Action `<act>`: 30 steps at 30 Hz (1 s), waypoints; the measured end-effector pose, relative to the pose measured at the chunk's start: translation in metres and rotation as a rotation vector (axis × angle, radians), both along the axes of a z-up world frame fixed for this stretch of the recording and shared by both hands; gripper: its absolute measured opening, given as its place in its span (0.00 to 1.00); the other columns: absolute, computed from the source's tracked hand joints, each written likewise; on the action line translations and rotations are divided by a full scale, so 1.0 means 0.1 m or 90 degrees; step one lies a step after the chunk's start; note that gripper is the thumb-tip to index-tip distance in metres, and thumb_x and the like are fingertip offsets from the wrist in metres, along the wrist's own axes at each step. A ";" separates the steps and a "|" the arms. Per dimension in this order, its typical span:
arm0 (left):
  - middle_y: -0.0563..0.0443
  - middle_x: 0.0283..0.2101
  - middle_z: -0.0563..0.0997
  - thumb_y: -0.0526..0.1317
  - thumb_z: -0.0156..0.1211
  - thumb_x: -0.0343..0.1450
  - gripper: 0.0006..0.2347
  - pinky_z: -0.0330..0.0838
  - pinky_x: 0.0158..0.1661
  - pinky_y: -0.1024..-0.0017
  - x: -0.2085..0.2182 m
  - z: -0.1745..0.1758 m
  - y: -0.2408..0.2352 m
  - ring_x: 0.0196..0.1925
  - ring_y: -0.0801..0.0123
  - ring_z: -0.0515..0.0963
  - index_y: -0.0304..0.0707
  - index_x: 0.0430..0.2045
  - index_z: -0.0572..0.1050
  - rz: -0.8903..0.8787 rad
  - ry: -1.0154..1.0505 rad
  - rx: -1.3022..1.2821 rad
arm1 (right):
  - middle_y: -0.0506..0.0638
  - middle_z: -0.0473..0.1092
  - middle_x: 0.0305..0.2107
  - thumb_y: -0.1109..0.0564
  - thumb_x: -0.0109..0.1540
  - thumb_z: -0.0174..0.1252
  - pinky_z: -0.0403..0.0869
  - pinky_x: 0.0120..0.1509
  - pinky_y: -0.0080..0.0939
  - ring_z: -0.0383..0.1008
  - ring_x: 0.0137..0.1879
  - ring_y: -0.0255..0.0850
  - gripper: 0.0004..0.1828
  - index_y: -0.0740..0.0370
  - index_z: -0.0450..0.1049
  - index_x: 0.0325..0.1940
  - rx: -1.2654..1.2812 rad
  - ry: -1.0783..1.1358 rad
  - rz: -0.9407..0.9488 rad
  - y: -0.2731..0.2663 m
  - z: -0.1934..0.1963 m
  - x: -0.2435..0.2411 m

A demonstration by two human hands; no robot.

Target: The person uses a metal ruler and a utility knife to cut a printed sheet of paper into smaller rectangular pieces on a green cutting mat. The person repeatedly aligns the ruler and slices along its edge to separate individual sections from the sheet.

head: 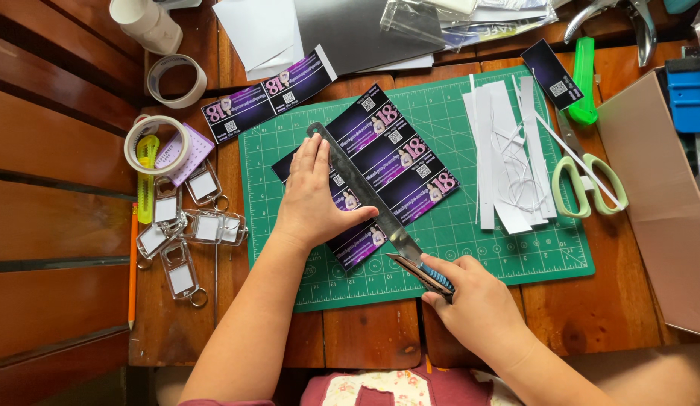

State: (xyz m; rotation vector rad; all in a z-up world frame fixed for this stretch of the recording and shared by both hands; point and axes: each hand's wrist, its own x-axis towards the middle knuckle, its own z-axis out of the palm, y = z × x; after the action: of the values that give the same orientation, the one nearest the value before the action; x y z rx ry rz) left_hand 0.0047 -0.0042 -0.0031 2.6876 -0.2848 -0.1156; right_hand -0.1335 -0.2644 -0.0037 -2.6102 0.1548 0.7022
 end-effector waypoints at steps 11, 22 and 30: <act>0.37 0.77 0.50 0.69 0.74 0.55 0.58 0.38 0.74 0.56 0.00 -0.05 0.01 0.79 0.50 0.44 0.26 0.71 0.51 0.004 -0.011 -0.004 | 0.40 0.70 0.39 0.40 0.56 0.68 0.75 0.50 0.50 0.78 0.44 0.45 0.32 0.23 0.72 0.65 0.008 0.015 -0.015 0.02 0.05 0.02; 0.36 0.77 0.49 0.70 0.73 0.55 0.58 0.37 0.74 0.56 0.00 -0.02 0.01 0.80 0.50 0.44 0.26 0.71 0.50 0.004 -0.003 -0.002 | 0.40 0.70 0.40 0.40 0.56 0.68 0.75 0.51 0.51 0.77 0.45 0.47 0.33 0.23 0.71 0.66 -0.002 0.019 -0.007 0.02 0.04 0.02; 0.36 0.77 0.50 0.69 0.74 0.55 0.58 0.38 0.74 0.56 0.01 -0.04 0.00 0.79 0.50 0.45 0.26 0.71 0.51 0.004 -0.012 -0.006 | 0.41 0.69 0.38 0.39 0.56 0.68 0.76 0.48 0.52 0.77 0.41 0.48 0.33 0.23 0.71 0.66 -0.011 0.011 0.008 0.01 0.02 0.02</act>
State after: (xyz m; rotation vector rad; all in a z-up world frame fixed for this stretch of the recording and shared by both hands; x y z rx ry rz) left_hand 0.0052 -0.0038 -0.0069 2.6814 -0.2825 -0.0861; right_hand -0.1313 -0.2632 -0.0016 -2.6246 0.1501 0.7315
